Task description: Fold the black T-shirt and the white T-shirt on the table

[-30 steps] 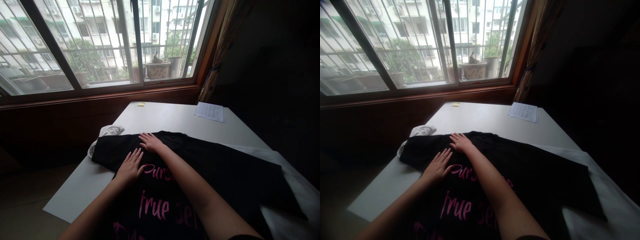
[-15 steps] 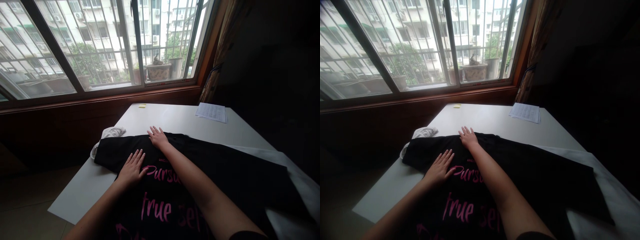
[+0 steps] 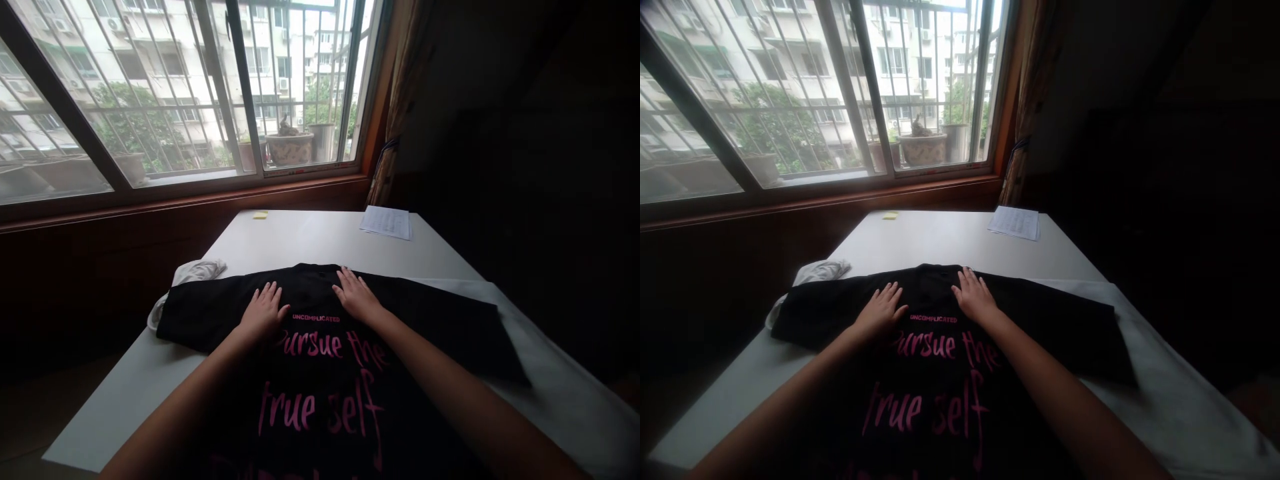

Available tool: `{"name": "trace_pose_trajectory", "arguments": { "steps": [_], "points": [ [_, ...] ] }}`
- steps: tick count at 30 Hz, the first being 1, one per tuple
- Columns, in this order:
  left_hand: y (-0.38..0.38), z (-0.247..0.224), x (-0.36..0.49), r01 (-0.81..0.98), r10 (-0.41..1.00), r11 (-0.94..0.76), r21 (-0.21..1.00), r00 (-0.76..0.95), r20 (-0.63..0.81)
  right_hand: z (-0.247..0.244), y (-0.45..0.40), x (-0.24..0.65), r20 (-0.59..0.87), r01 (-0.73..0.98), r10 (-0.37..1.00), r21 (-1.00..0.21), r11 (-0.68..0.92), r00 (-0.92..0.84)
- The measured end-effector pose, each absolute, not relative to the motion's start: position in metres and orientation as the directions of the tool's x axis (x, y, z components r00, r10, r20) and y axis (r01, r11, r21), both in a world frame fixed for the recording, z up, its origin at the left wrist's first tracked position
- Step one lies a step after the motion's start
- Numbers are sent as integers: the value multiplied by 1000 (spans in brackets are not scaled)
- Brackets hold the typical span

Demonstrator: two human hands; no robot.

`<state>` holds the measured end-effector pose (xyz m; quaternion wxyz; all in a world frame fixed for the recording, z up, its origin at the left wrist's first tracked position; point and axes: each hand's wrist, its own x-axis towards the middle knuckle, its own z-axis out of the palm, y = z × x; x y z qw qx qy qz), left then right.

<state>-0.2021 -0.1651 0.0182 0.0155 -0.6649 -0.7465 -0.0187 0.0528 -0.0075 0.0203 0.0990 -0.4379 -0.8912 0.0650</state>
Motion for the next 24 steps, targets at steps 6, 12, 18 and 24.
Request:
{"name": "trace_pose_trajectory", "arguments": {
  "steps": [6,12,18,24],
  "points": [
    [-110,10,-171,988,984,152,40,-154,86,8,-16,77,18,810,823,-167,562,-568],
    [-93,5,-186,976,972,211,58,-216,92,2,4,82,7,835,847,-168,524,-531],
    [-84,3,-196,969,969,237,67,-240,50,3,25,82,-26,830,840,-171,530,-542],
    [-76,5,-203,963,965,259,77,-261,26,3,44,82,-51,836,843,-173,521,-535]
  ]
}}
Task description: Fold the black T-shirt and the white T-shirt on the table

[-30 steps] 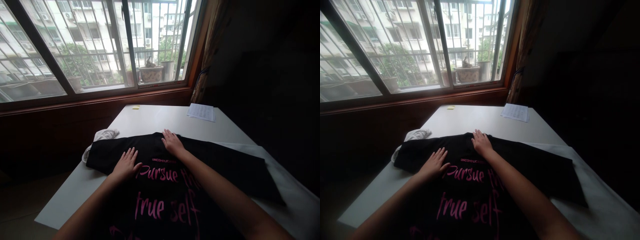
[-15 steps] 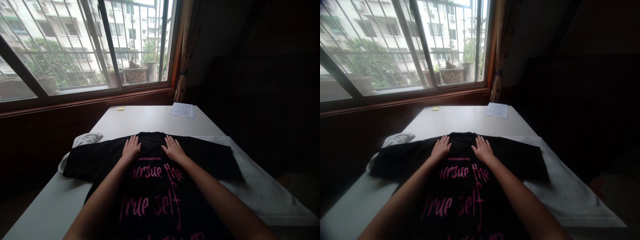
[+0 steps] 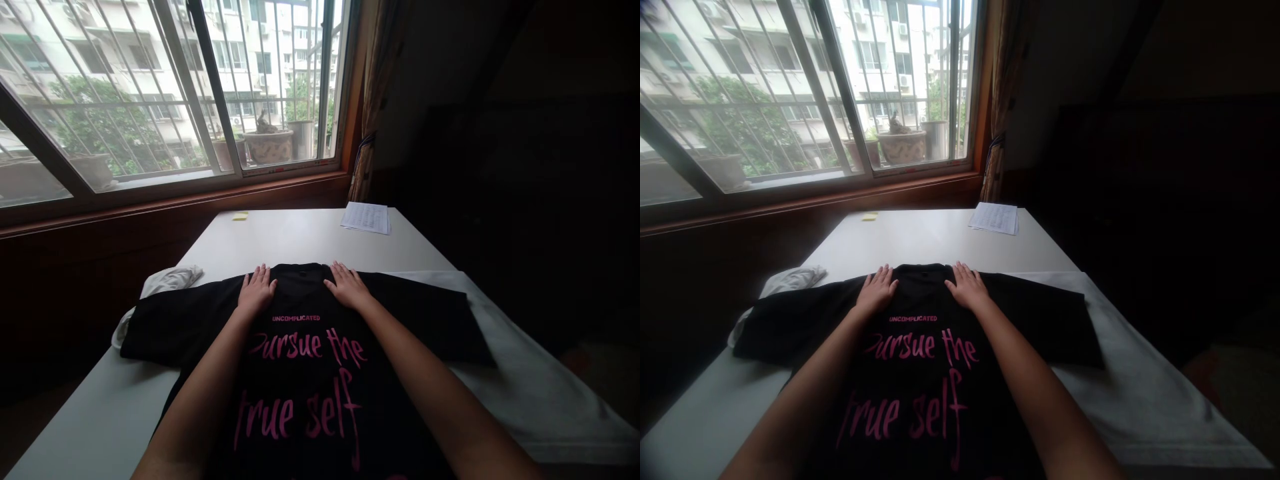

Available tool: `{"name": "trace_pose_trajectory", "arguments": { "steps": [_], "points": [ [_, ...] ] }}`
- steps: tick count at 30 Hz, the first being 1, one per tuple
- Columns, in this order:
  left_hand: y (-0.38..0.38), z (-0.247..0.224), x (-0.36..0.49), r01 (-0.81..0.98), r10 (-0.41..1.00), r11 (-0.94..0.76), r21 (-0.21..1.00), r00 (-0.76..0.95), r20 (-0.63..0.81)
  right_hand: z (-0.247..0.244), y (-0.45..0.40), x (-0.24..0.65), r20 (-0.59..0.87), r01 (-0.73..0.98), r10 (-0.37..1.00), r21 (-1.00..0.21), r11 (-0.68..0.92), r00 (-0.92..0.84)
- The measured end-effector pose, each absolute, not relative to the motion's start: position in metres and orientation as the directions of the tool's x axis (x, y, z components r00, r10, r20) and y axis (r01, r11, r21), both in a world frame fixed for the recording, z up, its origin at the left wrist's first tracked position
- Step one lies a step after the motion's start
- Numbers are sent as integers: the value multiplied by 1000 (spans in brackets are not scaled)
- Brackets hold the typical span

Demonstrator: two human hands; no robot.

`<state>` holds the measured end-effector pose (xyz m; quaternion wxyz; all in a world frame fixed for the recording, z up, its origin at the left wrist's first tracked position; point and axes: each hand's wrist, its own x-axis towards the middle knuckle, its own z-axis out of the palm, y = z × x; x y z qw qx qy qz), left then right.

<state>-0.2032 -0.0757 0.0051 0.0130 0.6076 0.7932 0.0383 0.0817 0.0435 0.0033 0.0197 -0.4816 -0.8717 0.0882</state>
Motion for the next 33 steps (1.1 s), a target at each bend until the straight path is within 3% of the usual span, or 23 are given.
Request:
{"name": "trace_pose_trajectory", "arguments": {
  "steps": [33],
  "points": [
    [-25,8,-251,929,936,352,112,-348,-52,-1,118,86,-56,895,904,-183,407,-423]
  ]
}}
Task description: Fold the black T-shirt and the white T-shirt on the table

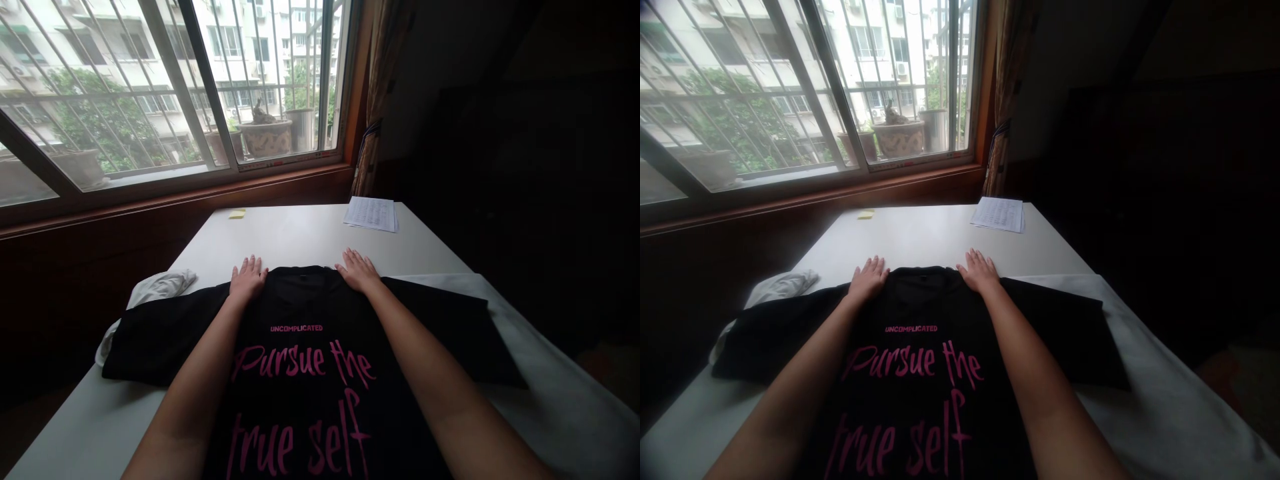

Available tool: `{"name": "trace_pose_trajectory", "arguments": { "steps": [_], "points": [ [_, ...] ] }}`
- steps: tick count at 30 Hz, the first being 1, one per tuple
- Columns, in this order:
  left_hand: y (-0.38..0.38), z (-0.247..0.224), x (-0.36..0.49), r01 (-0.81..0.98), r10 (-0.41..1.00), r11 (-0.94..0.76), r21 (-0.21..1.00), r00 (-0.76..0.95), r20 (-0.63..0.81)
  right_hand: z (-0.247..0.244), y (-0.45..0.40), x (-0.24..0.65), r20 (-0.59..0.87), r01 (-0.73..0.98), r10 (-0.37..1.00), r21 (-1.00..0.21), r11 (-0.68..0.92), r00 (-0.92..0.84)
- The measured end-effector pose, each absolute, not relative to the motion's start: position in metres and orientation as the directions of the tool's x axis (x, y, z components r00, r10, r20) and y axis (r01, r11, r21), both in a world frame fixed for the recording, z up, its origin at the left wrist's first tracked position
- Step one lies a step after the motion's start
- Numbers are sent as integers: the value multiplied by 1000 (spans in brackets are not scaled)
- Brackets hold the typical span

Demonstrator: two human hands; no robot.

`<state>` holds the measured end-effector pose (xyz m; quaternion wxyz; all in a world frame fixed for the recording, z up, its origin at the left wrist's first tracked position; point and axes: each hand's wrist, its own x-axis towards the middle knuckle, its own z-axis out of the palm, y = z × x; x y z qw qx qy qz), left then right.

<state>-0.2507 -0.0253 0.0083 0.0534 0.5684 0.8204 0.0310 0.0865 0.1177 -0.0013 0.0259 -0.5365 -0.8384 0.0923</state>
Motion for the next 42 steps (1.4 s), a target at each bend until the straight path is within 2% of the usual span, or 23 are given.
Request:
{"name": "trace_pose_trajectory", "arguments": {
  "steps": [10,21,31,37,42],
  "points": [
    [-25,8,-250,926,934,358,117,-355,-47,-4,119,86,-17,901,914,-175,398,-406],
    [-23,8,-251,920,928,372,124,-369,-42,15,81,77,140,895,904,-144,422,-403],
    [-18,7,-256,921,930,367,132,-367,-24,7,6,58,38,813,833,-200,547,-552],
    [-29,16,-250,930,927,341,139,-357,116,3,6,62,43,812,836,-215,542,-547],
    [-56,28,-222,965,929,244,98,-262,262,3,6,61,48,809,835,-221,544,-548]
  ]
}}
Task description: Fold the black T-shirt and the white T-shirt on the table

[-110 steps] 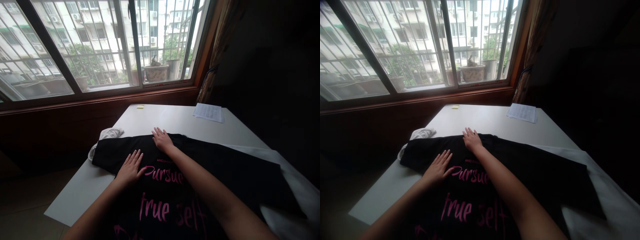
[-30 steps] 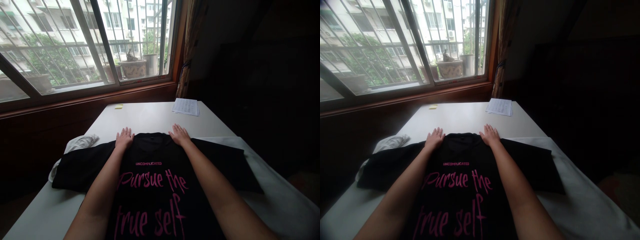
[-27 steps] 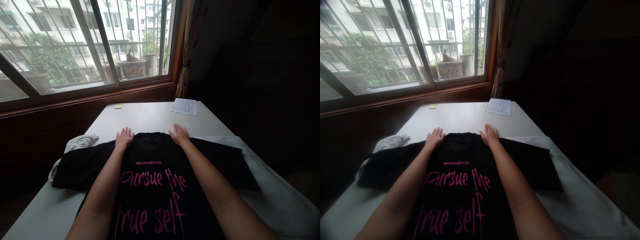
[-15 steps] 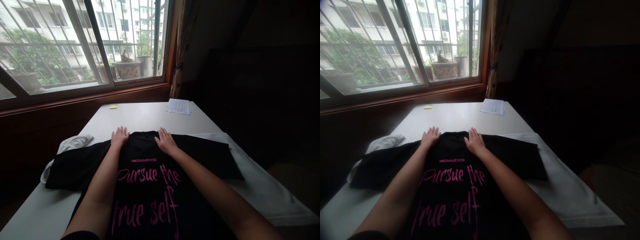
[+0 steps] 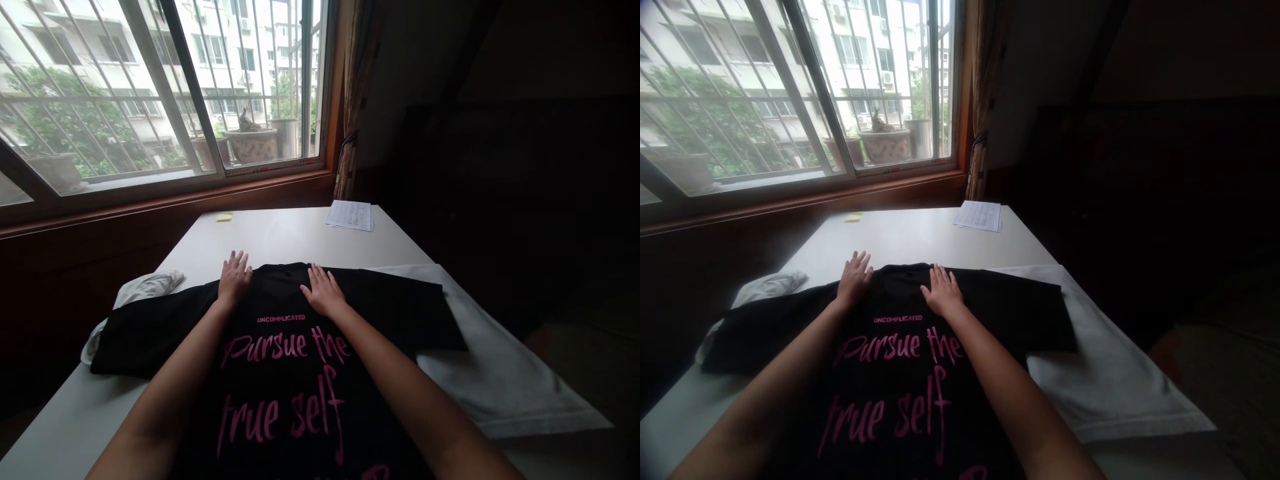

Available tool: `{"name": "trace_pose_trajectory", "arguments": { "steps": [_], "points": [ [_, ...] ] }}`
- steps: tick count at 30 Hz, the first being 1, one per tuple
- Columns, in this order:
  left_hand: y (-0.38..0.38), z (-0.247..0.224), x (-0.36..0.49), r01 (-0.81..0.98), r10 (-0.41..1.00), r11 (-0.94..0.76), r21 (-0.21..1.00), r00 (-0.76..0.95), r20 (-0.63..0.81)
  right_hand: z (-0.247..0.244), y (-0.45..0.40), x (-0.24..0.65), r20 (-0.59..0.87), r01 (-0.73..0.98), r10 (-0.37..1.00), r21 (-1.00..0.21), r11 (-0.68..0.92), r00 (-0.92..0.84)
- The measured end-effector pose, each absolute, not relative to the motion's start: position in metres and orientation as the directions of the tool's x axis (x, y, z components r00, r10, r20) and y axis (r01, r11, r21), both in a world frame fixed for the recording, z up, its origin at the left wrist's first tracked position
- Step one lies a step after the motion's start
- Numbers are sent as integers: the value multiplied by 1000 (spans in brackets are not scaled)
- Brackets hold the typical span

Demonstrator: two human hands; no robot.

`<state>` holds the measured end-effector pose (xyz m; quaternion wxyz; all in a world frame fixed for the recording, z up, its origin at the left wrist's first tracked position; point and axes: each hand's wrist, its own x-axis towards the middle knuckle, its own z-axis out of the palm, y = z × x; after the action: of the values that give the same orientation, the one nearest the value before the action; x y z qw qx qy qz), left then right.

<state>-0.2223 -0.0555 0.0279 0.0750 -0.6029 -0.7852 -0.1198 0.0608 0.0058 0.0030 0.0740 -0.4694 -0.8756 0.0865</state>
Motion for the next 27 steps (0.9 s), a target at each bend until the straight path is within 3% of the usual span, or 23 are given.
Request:
{"name": "trace_pose_trajectory", "arguments": {
  "steps": [4,9,13,27],
  "points": [
    [-96,20,-177,998,967,64,18,-66,245,2,5,61,57,809,836,-222,544,-546],
    [-149,4,-139,999,994,44,31,-47,103,0,7,61,61,806,833,-223,548,-549],
    [-178,4,-137,1000,997,30,4,-31,74,-1,8,61,59,809,836,-222,544,-546],
    [-260,7,-147,967,951,-231,-110,248,185,-1,8,60,44,815,838,-209,541,-545]
  ]
}}
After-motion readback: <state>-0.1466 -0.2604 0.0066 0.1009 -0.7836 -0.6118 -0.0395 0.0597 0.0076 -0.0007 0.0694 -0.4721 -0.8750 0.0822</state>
